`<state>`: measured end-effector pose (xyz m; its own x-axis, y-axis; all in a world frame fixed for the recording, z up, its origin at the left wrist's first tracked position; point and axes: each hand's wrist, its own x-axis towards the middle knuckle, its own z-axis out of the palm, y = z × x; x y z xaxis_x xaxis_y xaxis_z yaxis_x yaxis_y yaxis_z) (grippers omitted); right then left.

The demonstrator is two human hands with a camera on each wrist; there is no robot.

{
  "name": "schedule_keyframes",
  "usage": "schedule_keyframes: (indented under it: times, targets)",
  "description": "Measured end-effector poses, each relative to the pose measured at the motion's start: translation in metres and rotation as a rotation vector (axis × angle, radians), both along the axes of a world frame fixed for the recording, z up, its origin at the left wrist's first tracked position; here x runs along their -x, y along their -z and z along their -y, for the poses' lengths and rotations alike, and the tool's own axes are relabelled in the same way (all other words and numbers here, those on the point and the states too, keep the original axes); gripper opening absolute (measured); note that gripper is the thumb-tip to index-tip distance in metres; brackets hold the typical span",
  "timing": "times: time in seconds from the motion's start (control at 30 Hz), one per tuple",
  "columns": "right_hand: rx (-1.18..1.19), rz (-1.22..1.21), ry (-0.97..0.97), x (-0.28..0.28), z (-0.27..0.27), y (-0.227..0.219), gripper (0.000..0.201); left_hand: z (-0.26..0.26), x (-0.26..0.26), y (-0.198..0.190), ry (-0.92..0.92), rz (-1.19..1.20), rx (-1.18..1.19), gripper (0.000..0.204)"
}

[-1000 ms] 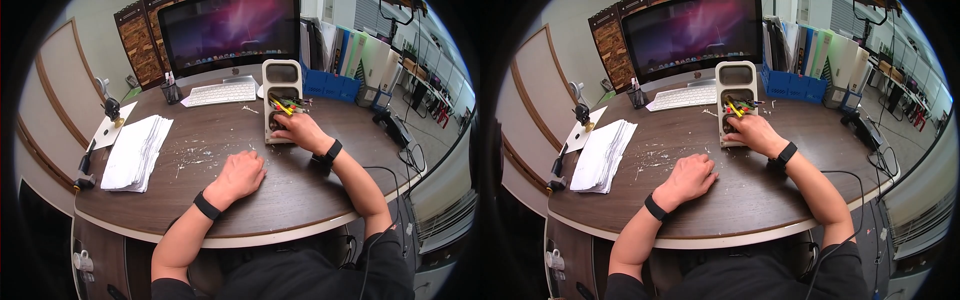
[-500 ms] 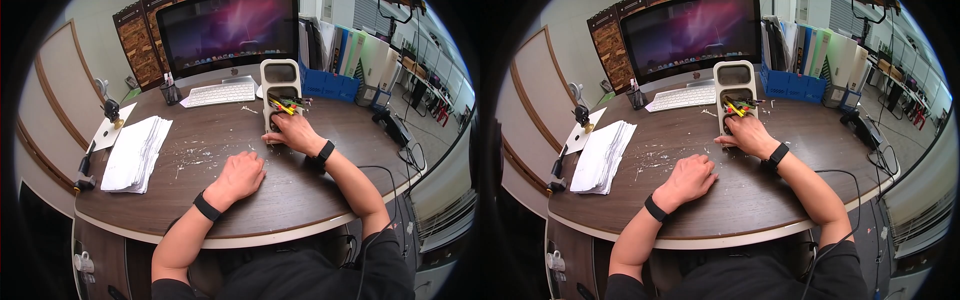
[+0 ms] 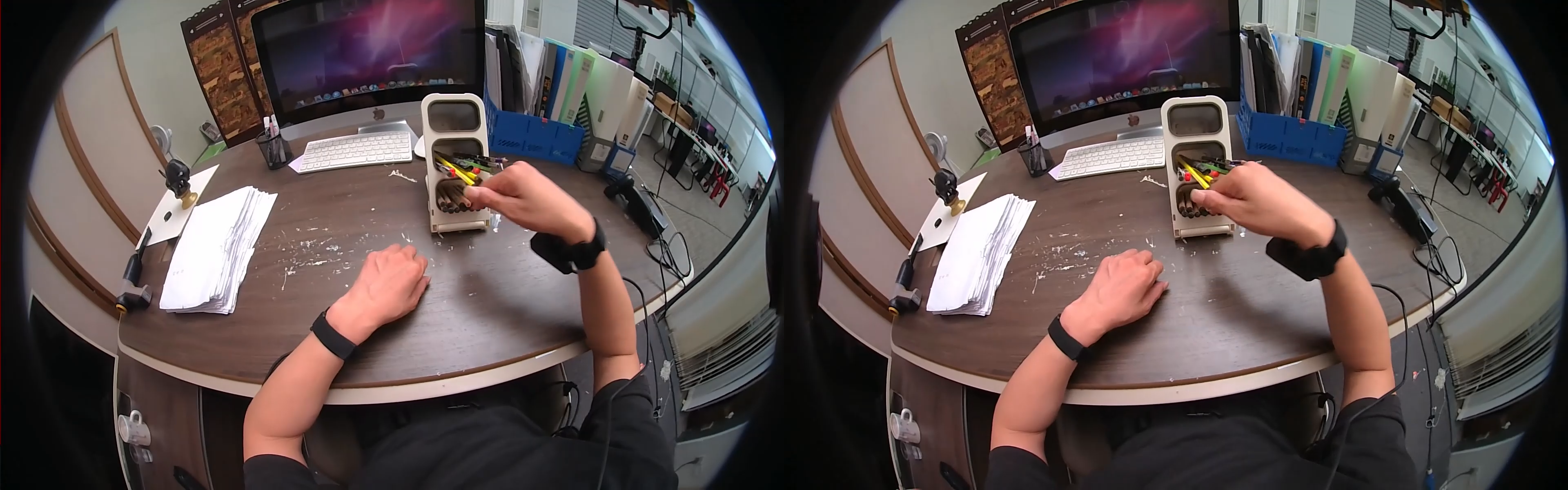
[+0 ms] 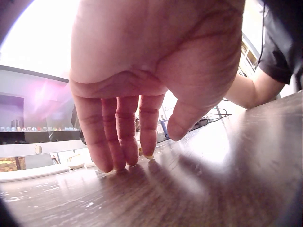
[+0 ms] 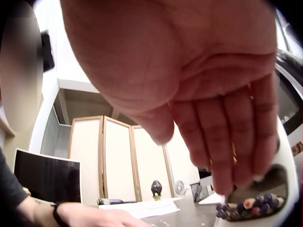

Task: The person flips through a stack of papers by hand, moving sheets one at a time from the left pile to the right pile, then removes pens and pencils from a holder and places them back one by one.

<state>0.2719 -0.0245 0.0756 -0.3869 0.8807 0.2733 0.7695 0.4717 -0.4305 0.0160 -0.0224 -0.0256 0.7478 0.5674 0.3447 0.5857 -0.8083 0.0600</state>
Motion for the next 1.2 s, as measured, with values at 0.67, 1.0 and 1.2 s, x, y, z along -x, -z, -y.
schedule_keyframes:
  times: [0.67, 1.0, 1.2]
  targets:
    - [-0.385, -0.209, 0.028, -0.013, -0.073, 0.041, 0.048, 0.001, -0.001, 0.001, 0.000, 0.006, -0.005, 0.021]
    - [-0.586, 0.004, -0.164, -0.001, -0.090, 0.040, 0.040, 0.001, -0.002, 0.001, -0.004, 0.001, 0.000, 0.020]
    - [-0.689, -0.092, -0.149, -0.001, -0.103, 0.045, 0.025, 0.001, -0.002, 0.000, -0.004, 0.002, -0.004, 0.020]
